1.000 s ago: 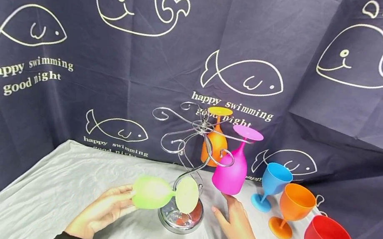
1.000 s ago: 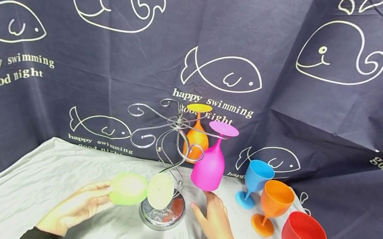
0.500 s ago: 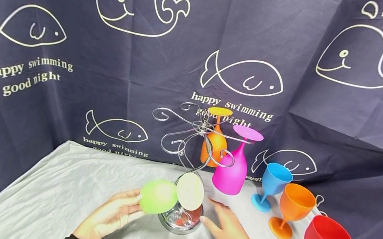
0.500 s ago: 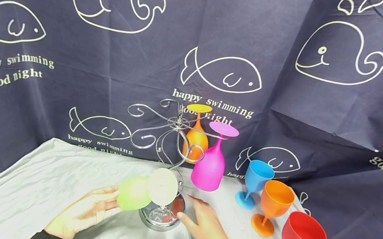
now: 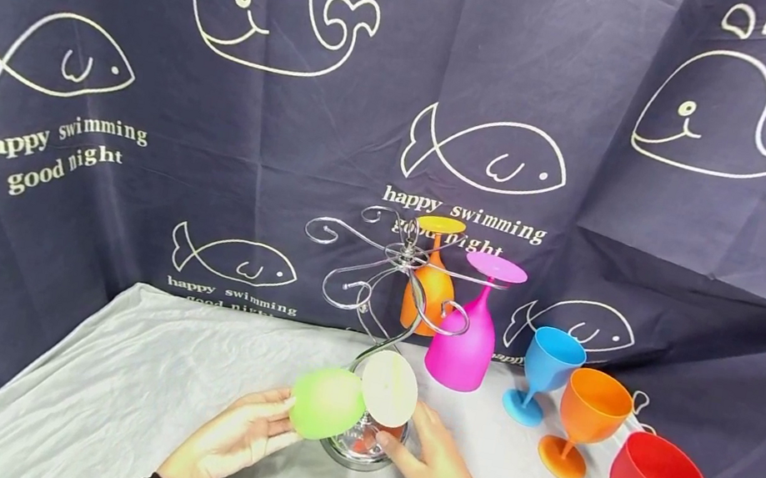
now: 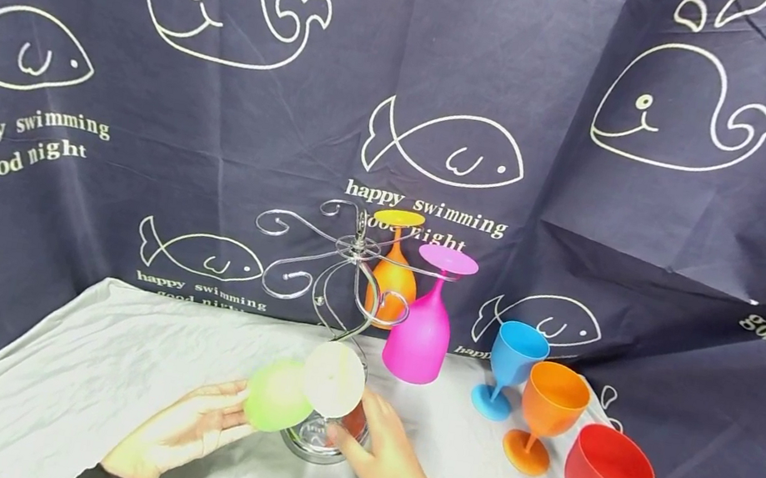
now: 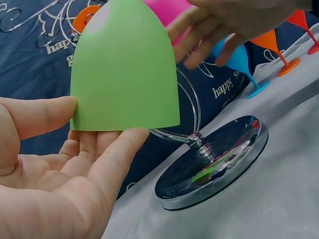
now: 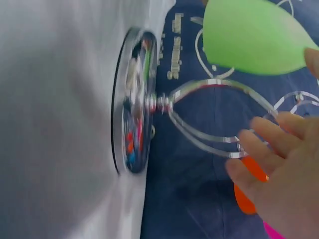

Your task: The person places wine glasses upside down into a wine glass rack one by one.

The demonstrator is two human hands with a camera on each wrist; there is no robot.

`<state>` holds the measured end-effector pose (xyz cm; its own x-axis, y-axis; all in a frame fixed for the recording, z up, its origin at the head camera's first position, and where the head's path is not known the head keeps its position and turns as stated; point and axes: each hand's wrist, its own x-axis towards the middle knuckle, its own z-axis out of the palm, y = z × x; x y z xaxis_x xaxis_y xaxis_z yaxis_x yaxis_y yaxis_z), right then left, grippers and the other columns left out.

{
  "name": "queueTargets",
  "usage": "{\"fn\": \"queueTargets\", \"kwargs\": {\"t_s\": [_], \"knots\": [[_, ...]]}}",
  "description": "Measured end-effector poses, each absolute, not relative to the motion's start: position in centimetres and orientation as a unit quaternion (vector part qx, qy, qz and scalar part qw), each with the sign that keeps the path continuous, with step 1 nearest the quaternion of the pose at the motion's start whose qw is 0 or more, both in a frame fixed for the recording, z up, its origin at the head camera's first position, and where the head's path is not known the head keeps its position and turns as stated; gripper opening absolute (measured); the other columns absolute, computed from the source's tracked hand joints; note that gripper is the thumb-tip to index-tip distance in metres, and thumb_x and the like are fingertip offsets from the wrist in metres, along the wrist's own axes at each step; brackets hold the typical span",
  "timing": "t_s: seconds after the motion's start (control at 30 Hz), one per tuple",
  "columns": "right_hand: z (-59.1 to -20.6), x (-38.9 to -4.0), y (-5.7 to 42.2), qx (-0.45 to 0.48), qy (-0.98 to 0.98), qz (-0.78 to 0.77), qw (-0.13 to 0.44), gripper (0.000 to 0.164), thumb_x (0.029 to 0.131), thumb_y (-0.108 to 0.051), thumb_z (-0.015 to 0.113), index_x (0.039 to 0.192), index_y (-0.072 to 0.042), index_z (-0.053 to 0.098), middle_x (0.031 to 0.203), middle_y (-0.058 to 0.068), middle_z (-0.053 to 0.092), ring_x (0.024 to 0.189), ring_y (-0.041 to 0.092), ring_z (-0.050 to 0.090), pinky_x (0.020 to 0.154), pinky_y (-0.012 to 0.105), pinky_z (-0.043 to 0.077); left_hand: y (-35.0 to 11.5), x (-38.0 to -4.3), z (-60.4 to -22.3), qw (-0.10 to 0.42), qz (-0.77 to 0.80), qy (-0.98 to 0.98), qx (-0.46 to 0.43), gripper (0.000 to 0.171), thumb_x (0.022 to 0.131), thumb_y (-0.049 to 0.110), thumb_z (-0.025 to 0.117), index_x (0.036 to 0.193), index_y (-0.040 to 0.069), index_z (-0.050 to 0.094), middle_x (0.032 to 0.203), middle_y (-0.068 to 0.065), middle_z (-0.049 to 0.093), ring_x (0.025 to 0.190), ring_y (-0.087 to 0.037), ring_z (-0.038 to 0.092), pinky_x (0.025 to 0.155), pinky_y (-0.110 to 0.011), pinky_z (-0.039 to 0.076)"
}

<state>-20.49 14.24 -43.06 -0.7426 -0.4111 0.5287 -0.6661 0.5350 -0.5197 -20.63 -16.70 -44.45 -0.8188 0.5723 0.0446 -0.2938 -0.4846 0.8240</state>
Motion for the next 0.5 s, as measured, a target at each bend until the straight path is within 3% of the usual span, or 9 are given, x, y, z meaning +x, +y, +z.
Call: {"fn": "queueTargets", "kwargs": {"t_s": [0.13,0.2,0.3,0.4,0.5], "knots": [[-42.7,-20.2,12.8,0.273,-0.845,0.431,0.16,0.061,0.096,-0.029,0.071,0.152,-0.026,0.047,0.145,-0.006,0.058,0.133,0.013,0.056,0.109,0.042,0.051,-16.7,-20.6,-44.6,0.263,0.852,0.424,0.16,0.027,0.109,0.006,0.04,0.123,0.014,0.062,0.124,0.0,0.067,0.12,-0.015,0.065,0.11,-0.031,0.05],[-42.4,-20.0,12.1,0.248,-0.834,0.471,0.148,0.059,0.095,-0.027,0.073,0.15,-0.023,0.051,0.141,-0.006,0.062,0.131,0.012,0.057,0.11,0.04,0.049,-16.7,-20.6,-44.6,0.27,0.856,0.411,0.161,0.028,0.109,0.005,0.039,0.122,0.013,0.062,0.125,-0.001,0.067,0.121,-0.016,0.065,0.111,-0.032,0.049],[-42.0,-19.8,11.1,0.214,-0.817,0.515,0.148,0.05,0.092,-0.021,0.076,0.14,-0.017,0.06,0.129,-0.004,0.069,0.12,0.008,0.062,0.105,0.034,0.052,-16.5,-20.6,-44.6,0.283,0.858,0.397,0.165,0.029,0.109,0.004,0.037,0.121,0.013,0.063,0.125,-0.001,0.067,0.121,-0.016,0.065,0.112,-0.033,0.048],[-41.4,-19.6,10.5,0.204,-0.792,0.565,0.114,0.036,0.093,-0.017,0.074,0.127,-0.012,0.066,0.104,0.003,0.075,0.094,0.005,0.069,0.088,0.027,0.057,-16.3,-20.6,-44.6,0.292,0.86,0.384,0.165,0.031,0.109,0.003,0.035,0.12,0.012,0.063,0.125,-0.001,0.067,0.122,-0.016,0.064,0.113,-0.035,0.047],[-41.0,-19.6,10.3,0.207,-0.774,0.59,0.101,0.029,0.095,-0.015,0.072,0.123,-0.007,0.069,0.098,0.011,0.075,0.081,0.002,0.068,0.078,0.023,0.058,-16.1,-20.6,-44.5,0.293,0.862,0.376,0.171,0.03,0.109,0.003,0.035,0.119,0.012,0.063,0.126,-0.002,0.067,0.123,-0.017,0.064,0.113,-0.036,0.047]]}}
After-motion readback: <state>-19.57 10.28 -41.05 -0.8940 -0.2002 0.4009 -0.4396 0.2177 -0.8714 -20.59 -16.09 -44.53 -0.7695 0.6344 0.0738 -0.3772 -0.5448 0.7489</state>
